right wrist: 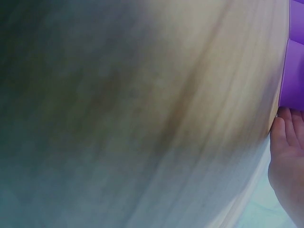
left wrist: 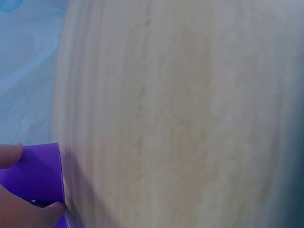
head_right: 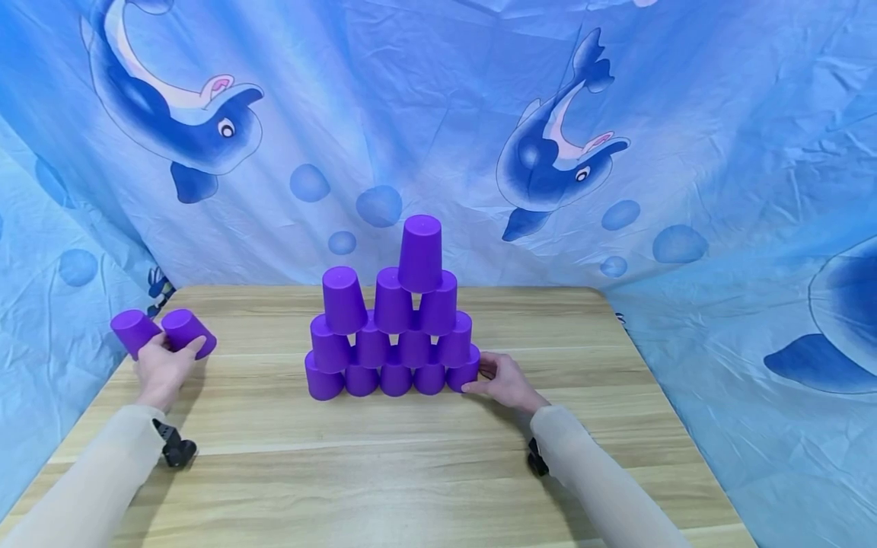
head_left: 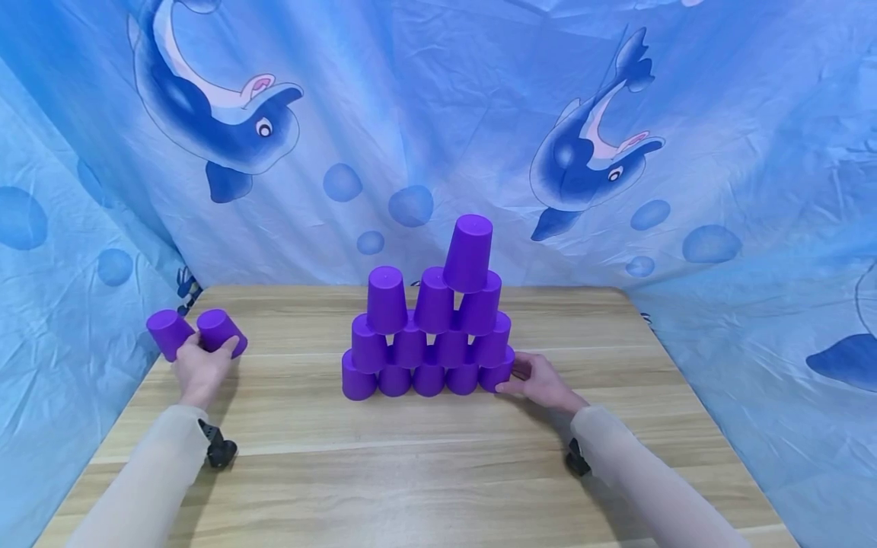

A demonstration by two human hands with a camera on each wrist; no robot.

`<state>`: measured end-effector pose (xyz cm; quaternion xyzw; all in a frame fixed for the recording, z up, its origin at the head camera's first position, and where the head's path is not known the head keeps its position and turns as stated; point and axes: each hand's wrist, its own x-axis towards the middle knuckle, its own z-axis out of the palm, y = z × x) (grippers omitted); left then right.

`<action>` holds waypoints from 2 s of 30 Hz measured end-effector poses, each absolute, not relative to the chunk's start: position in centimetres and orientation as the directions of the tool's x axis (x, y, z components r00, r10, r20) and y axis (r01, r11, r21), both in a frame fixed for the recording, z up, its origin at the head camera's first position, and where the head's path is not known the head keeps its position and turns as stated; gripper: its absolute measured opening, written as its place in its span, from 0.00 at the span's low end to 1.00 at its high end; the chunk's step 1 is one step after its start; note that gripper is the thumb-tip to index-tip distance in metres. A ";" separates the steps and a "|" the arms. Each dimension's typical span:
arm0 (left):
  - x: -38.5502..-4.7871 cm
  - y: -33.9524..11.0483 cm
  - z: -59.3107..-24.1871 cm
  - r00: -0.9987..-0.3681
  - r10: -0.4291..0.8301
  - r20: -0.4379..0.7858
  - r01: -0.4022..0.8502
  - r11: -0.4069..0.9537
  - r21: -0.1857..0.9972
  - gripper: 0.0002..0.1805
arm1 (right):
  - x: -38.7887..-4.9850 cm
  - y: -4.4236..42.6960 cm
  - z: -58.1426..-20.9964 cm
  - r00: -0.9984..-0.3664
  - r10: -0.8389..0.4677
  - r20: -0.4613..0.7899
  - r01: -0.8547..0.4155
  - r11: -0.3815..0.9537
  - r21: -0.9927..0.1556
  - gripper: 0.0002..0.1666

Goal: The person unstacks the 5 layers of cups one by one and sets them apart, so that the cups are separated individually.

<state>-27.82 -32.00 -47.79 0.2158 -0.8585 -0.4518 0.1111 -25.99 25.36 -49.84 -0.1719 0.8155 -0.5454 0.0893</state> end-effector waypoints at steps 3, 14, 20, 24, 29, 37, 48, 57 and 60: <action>-27.8 -32.3 -47.7 -0.881 -0.473 0.000 -0.273 0.508 0.817 0.41 | -26.0 25.4 -50.0 -0.922 -0.385 0.045 -0.189 0.344 -0.920 0.35; -27.8 -32.8 -47.9 -0.889 -0.458 0.005 -0.268 0.529 0.805 0.40 | -25.0 24.9 -47.4 -0.911 -0.412 0.036 -0.177 0.310 -0.934 0.34; -27.8 -32.9 -47.8 -0.894 -0.448 -0.011 -0.276 0.531 0.801 0.40 | -24.7 24.7 -47.2 -0.913 -0.408 0.029 -0.177 0.330 -0.927 0.33; -27.9 -33.0 -47.8 -0.895 -0.446 0.000 -0.266 0.534 0.802 0.39 | -24.9 24.7 -47.4 -0.915 -0.404 0.015 -0.166 0.342 -0.925 0.33; -28.1 -33.1 -47.6 -0.896 -0.442 0.039 -0.231 0.542 0.808 0.39 | -25.7 25.3 -49.1 -0.919 -0.394 0.026 -0.172 0.341 -0.924 0.34; -28.1 -32.8 -46.7 -0.894 -0.433 0.118 -0.174 0.577 0.798 0.41 | -26.0 25.6 -49.9 -0.920 -0.388 0.058 -0.201 0.339 -0.919 0.35; -28.5 -31.2 -43.1 -0.853 -0.471 0.224 -0.133 0.612 0.780 0.46 | -25.9 25.4 -49.8 -0.917 -0.392 0.070 -0.210 0.327 -0.921 0.34; -28.0 -26.6 -38.9 -0.841 -0.342 0.420 0.091 0.675 0.732 0.42 | -25.8 25.3 -49.7 -0.915 -0.396 0.071 -0.210 0.319 -0.924 0.33; -27.7 -24.4 -37.3 -0.861 -0.280 0.425 0.163 0.640 0.751 0.42 | -25.8 25.4 -49.7 -0.917 -0.395 0.062 -0.204 0.329 -0.922 0.33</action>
